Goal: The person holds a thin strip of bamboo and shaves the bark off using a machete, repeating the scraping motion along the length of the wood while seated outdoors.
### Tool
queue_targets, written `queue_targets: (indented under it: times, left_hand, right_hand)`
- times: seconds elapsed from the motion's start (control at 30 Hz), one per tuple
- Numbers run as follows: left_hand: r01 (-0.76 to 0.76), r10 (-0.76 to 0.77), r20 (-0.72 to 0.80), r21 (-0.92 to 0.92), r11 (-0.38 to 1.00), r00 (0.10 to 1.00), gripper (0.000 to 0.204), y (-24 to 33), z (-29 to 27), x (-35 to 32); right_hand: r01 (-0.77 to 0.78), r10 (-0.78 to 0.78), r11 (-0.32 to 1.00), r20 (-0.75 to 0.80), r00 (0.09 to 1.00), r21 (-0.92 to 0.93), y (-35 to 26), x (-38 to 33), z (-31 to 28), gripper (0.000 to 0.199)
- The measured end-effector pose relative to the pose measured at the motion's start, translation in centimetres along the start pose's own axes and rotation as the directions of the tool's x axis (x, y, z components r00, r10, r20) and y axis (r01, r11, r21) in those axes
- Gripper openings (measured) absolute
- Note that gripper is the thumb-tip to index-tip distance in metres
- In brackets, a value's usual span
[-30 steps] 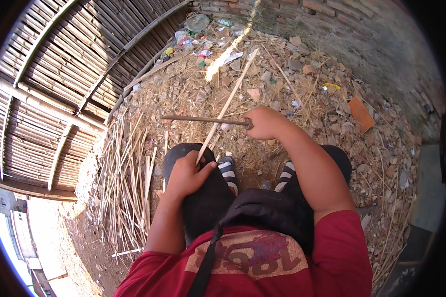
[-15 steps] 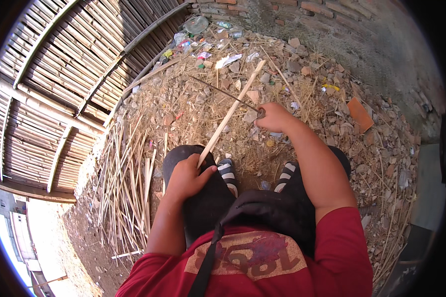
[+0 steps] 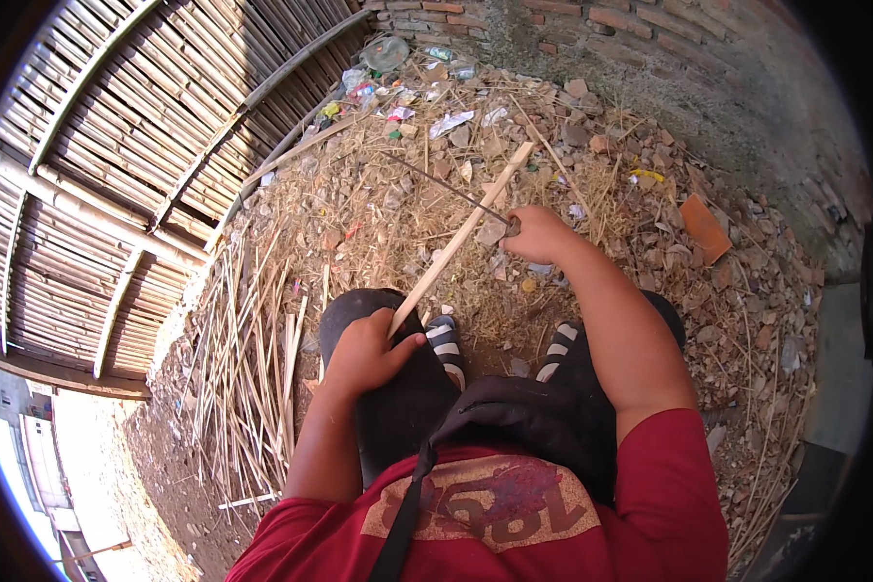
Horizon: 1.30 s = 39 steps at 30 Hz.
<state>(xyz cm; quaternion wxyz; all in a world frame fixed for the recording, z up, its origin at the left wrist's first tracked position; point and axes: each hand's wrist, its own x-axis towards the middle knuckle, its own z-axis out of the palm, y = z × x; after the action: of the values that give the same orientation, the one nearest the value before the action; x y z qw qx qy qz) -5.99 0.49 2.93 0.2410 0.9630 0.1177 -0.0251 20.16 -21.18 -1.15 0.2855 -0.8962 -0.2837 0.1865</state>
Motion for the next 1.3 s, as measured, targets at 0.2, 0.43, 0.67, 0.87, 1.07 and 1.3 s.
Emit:
queue_targets:
  times: [0.2,0.43,0.67,0.87,1.07,1.3]
  left_hand:
    - [0.031,-0.030,0.004,-0.075,0.997,1.000,0.044,0.2,-0.1,-0.1]
    - [-0.010,0.006,-0.038,-0.106,0.994,0.999,0.043,-0.2,-0.4,0.2]
    - [0.063,-0.054,0.075,-0.134,0.989,0.996,0.043,-0.2,-0.8,0.1]
    - [0.045,-0.044,0.009,-0.111,0.993,0.999,0.042,-0.2,-0.8,0.2]
    - [0.039,-0.043,-0.022,-0.156,0.987,0.999,0.043,0.0,0.0,-0.4]
    - [0.023,-0.025,-0.082,-0.027,0.999,0.996,0.034,0.2,0.1,-0.4]
  right_hand:
    - [0.237,-0.211,0.962,0.178,0.961,-0.134,-2.9,-1.3,1.1,0.040]
    - [-0.092,0.084,0.981,0.049,0.995,0.174,0.3,0.6,-1.1,0.044]
    - [0.188,-0.139,0.959,0.228,0.964,-0.210,-1.8,-0.5,-0.7,0.028]
    - [-0.017,0.023,0.998,-0.105,0.994,0.059,0.2,0.0,-0.4,0.031]
    - [0.144,-0.120,0.979,0.168,0.978,-0.142,-1.6,-0.7,-0.5,0.034]
    - [0.045,-0.045,0.997,0.000,0.999,-0.058,-1.2,-0.8,-0.9,0.034]
